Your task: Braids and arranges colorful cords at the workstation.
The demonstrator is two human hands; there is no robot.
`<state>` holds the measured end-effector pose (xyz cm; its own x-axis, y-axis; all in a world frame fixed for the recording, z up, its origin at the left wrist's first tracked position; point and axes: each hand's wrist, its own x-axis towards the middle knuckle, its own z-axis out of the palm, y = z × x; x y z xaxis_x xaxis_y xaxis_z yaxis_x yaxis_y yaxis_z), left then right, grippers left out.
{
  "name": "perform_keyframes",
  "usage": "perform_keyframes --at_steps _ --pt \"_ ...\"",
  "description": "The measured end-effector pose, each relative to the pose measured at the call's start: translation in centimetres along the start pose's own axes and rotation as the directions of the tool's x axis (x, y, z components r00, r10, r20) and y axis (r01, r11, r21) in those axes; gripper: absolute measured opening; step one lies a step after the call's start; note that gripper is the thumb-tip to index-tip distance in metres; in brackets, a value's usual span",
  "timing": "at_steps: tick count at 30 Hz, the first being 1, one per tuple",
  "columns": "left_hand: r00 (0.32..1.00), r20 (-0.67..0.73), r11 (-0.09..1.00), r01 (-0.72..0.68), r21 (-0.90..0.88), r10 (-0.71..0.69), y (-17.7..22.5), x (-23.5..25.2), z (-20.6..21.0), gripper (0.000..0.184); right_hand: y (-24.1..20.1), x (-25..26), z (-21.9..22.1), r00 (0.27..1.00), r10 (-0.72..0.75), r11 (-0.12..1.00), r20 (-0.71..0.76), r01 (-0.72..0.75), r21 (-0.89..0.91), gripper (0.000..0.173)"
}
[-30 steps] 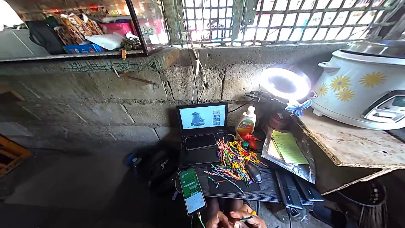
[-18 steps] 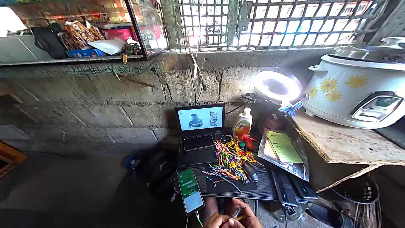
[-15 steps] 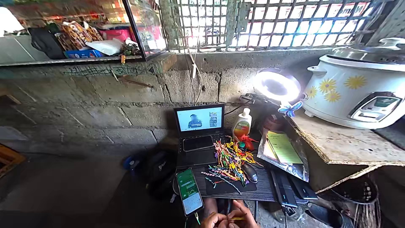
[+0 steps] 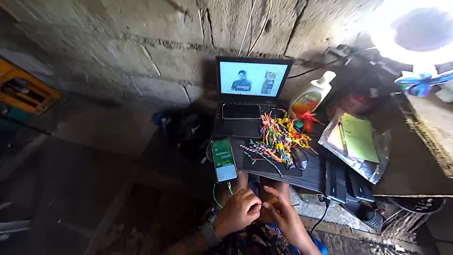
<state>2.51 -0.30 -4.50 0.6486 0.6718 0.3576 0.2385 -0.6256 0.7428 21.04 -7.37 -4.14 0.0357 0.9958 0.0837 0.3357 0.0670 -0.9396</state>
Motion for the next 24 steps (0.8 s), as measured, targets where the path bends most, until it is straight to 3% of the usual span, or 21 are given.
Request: perform_keyframes --at_steps 1,3,6,9,11,13,15,17,20,24 --pt "0.997 0.064 0.995 0.051 -0.081 -0.046 0.1 0.0 -0.4 0.013 0.0 0.0 -0.4 0.998 0.026 0.997 0.063 -0.03 0.068 0.038" --pt "0.963 0.219 0.938 0.213 -0.272 -0.156 0.2 0.0 -1.4 0.018 0.6 0.0 -1.2 0.98 -0.115 0.992 0.161 0.104 0.071 0.024" --pt "0.864 0.414 0.759 0.469 -0.452 -0.287 0.1 0.3 -2.6 0.023 1.3 0.5 -1.8 0.908 -0.351 0.92 0.228 0.38 -0.096 0.022" --pt "0.788 0.499 0.588 0.607 -0.535 -0.359 0.2 0.4 -3.0 0.019 1.3 0.8 -1.6 0.894 -0.402 0.876 0.198 0.438 -0.201 0.02" --pt "0.82 0.459 0.6 0.566 -0.565 -0.342 0.1 0.3 -2.8 0.017 1.5 1.0 -1.0 0.908 -0.406 0.869 0.106 0.42 -0.261 0.026" --pt "0.903 0.317 0.717 0.424 -0.553 -0.289 0.0 0.1 -2.3 0.015 1.6 1.2 -0.2 0.921 -0.388 0.868 0.006 0.368 -0.333 0.036" --pt "0.973 0.106 0.884 0.23 -0.408 -0.204 -0.1 0.0 -1.5 0.013 1.5 1.3 0.3 0.938 -0.345 0.879 -0.043 0.307 -0.365 0.039" --pt "0.99 -0.014 0.965 0.135 -0.225 -0.142 -0.1 -0.1 -0.9 0.011 1.3 1.5 0.5 0.951 -0.304 0.894 -0.057 0.264 -0.361 0.039" --pt "0.979 0.02 0.969 0.204 -0.138 -0.203 0.1 -0.2 -0.8 0.017 1.2 1.7 0.4 0.964 -0.263 0.89 -0.029 0.23 -0.394 0.039" --pt "0.967 0.026 0.944 0.252 -0.215 -0.253 -0.2 0.0 -1.0 0.022 0.9 1.8 0.6 0.956 -0.293 0.872 -0.017 0.26 -0.414 0.033"
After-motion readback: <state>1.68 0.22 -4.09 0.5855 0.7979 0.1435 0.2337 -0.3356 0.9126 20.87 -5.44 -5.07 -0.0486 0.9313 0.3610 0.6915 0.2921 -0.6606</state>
